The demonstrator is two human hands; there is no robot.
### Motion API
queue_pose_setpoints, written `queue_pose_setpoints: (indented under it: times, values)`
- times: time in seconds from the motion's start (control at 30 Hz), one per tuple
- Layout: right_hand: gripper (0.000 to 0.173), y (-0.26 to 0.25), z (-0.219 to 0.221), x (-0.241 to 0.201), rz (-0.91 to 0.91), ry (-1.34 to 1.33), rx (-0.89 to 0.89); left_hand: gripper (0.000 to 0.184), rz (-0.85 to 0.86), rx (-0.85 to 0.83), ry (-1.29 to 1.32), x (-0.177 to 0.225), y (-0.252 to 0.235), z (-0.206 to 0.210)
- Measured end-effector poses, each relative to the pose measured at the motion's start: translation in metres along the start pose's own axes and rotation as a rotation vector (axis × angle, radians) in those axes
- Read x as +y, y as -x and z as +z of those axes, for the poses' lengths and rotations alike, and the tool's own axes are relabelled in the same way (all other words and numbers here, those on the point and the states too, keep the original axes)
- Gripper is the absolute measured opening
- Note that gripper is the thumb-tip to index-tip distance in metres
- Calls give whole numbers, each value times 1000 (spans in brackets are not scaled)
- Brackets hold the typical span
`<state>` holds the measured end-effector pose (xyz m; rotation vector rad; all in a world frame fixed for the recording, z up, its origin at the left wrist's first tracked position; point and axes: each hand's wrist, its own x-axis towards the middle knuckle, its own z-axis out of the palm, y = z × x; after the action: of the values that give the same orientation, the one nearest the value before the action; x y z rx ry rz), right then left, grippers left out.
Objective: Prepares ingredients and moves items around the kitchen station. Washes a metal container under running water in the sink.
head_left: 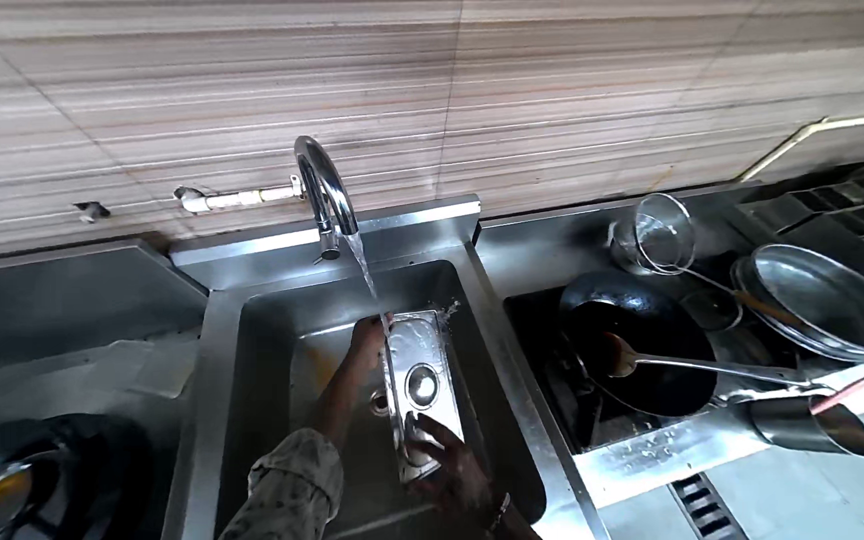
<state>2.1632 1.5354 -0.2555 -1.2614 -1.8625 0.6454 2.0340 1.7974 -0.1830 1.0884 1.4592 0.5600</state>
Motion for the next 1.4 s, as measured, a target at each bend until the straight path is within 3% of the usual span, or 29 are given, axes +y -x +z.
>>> queue_pose_setpoints:
  times: [0.13, 0.23, 0.33, 0.47, 0.57, 0.67, 0.7, 0.77, 0.83, 0.93, 1.03, 1.2, 1.3, 1.4]
  values:
    - [47, -93, 8, -12, 155, -90, 216, 36, 145, -54, -125, -18, 29, -5]
    - [52, -159, 26, 4, 195, -11, 304, 23, 231, -69, 12, -36, 57, -11]
    - [57, -188, 21, 15, 356, -6, 318, 31, 233, -5, 202, -45, 83, -22]
    - [61, -205, -3, 13, 616, -257, 298, 33, 245, 134, 361, -46, 107, -39]
    - [63, -181, -18, 4, 690, -346, 166, 34, 341, 217, 391, -35, 115, -56]
    - [52, -166, -8, 14, 615, -254, 208, 41, 377, 217, 320, -25, 116, -68]
    - [48, -173, -8, 4, 561, -168, 241, 43, 366, 213, 321, -26, 113, -64]
    - [59, -194, -13, -35, 500, -30, 229, 45, 367, 166, 409, -34, 100, -47]
    - [58, -203, -10, -63, 419, 88, 194, 45, 335, 104, 531, -28, 94, -31]
    - [51, -199, 18, -25, 131, 283, 246, 43, 248, 126, 625, -19, 90, -28]
    - [46, -177, 16, 5, -61, 386, 101, 48, 254, 175, 616, -18, 87, -40]
    - [52, -114, 18, 63, -25, 392, 101, 35, 348, 266, 808, -28, 49, -49]
    - [75, -95, 13, 77, 102, 354, 138, 34, 370, 293, 845, -30, 50, -50]
    - [97, -77, 7, 95, 364, 320, 124, 33, 403, 356, 856, -26, 53, -62]
